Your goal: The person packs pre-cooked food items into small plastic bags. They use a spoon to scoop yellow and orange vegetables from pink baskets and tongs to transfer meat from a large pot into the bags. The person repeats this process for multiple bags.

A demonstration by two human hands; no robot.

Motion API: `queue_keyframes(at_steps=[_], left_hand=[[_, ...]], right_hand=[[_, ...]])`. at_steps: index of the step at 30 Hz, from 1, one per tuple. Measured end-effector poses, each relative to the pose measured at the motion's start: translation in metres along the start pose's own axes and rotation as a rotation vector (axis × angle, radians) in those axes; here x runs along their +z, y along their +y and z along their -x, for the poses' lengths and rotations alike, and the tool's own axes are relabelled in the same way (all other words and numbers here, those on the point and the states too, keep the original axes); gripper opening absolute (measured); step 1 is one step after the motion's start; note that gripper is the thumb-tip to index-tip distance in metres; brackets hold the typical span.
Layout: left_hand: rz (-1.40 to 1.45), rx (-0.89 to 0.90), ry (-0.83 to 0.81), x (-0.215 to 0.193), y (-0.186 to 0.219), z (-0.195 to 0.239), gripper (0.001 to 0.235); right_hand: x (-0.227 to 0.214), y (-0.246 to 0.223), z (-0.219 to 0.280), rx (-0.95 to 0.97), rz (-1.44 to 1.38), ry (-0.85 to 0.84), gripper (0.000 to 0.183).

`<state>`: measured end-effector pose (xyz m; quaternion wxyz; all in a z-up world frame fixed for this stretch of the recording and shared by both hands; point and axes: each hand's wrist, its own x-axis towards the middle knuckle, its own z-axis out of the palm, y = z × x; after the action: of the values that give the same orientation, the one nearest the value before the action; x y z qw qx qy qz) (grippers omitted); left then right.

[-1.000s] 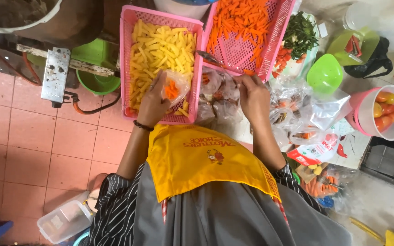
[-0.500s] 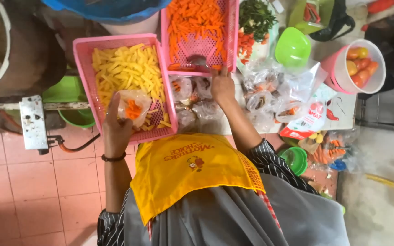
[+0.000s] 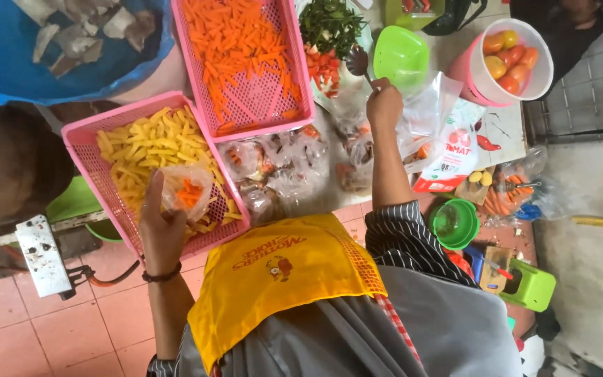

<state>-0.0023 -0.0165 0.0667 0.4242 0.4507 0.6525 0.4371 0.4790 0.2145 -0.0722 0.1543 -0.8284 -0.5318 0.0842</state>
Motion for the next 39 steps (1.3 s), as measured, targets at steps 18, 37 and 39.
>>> queue_keyframes(at_steps=[18,37,39], left_hand=[[-0.039,0.031,-0.036,0.034,0.021,-0.019,0.076],[-0.368,0.181,-0.008,0.048,0.001,-0.019,0.084],[-0.338,0.194,0.015,0.043,0.004,-0.013,0.084]], right_hand=[[0.121,0.077,-0.049,0.344,-0.758,-0.217,0.021],[-0.143,-0.118,0.159,-0.408,-0.749,-0.61,0.035],[-0.157,-0.153,0.181,-0.738,-0.497,-0.444,0.027]])
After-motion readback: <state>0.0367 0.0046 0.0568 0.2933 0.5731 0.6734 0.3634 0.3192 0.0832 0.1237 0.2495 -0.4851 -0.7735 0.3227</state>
